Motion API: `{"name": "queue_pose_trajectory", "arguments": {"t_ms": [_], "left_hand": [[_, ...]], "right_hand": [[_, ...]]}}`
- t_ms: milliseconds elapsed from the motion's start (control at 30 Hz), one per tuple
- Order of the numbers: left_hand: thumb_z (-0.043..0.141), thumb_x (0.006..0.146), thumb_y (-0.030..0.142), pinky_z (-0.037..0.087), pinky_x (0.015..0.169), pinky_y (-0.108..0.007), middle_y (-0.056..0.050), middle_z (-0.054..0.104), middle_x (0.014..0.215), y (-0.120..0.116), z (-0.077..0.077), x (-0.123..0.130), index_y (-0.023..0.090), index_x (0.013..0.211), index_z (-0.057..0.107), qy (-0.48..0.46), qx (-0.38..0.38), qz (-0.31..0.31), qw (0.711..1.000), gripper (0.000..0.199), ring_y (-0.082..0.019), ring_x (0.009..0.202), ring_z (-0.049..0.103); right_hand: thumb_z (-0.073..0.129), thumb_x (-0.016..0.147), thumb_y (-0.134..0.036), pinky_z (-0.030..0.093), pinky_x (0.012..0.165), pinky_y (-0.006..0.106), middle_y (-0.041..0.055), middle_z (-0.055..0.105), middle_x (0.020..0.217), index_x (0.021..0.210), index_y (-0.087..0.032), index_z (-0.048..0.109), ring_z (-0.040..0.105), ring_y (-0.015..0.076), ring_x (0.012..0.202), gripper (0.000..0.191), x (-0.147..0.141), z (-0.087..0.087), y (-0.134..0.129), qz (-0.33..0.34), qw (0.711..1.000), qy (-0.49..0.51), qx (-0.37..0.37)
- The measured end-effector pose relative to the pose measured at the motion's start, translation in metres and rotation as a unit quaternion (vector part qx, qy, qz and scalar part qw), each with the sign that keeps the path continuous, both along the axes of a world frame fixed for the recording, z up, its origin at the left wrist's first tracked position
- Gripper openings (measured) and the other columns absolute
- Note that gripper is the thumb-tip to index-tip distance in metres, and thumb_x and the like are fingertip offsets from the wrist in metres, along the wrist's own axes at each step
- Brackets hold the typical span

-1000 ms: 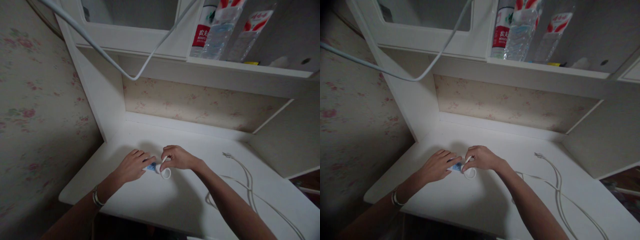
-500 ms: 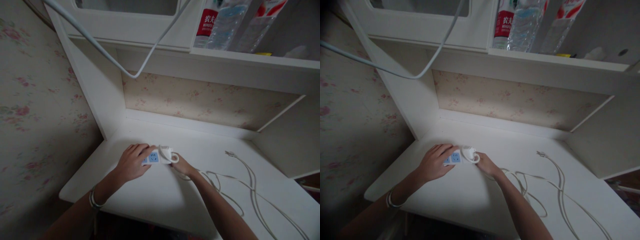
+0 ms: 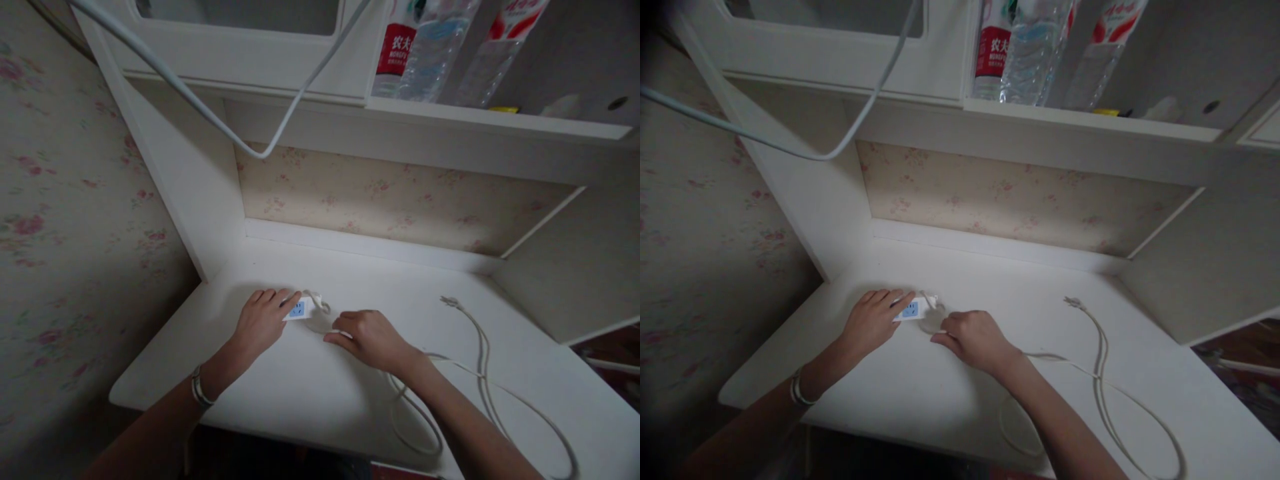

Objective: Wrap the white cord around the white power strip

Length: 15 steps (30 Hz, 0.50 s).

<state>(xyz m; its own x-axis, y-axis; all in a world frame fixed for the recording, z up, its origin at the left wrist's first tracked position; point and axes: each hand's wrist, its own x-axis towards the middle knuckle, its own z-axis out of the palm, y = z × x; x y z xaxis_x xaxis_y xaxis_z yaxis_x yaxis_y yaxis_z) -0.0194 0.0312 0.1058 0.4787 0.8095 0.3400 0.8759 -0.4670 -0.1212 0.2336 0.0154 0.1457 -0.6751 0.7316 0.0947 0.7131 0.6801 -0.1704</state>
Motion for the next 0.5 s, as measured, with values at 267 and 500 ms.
{"name": "queue_pose_trajectory", "arguments": {"t_ms": [267,500], "left_hand": [[0.066,0.077,0.021,0.037,0.088,-0.039,-0.003,0.06,0.119,-0.02,0.012,0.015,0.03,0.131,0.044,0.003,-0.062,-0.121,0.991,0.06,-0.023,0.103,0.053],[0.068,0.074,0.026,0.039,0.085,-0.037,-0.003,0.061,0.111,-0.03,0.035,0.026,0.029,0.128,0.046,-0.02,-0.083,-0.172,0.981,0.058,-0.022,0.1,0.054]], "right_hand": [[0.052,0.082,-0.063,0.033,0.06,0.023,0.0001,0.052,0.058,0.057,-0.017,0.056,0.048,0.0113,0.058,0.052,0.011,0.001,0.053,0.005,0.973,0.227,-0.032],[0.048,0.082,-0.064,0.023,0.05,0.022,-0.0061,0.028,0.052,0.05,-0.019,0.037,0.028,0.0074,0.051,0.057,-0.011,-0.008,0.068,-0.057,0.922,0.343,-0.169]]}}
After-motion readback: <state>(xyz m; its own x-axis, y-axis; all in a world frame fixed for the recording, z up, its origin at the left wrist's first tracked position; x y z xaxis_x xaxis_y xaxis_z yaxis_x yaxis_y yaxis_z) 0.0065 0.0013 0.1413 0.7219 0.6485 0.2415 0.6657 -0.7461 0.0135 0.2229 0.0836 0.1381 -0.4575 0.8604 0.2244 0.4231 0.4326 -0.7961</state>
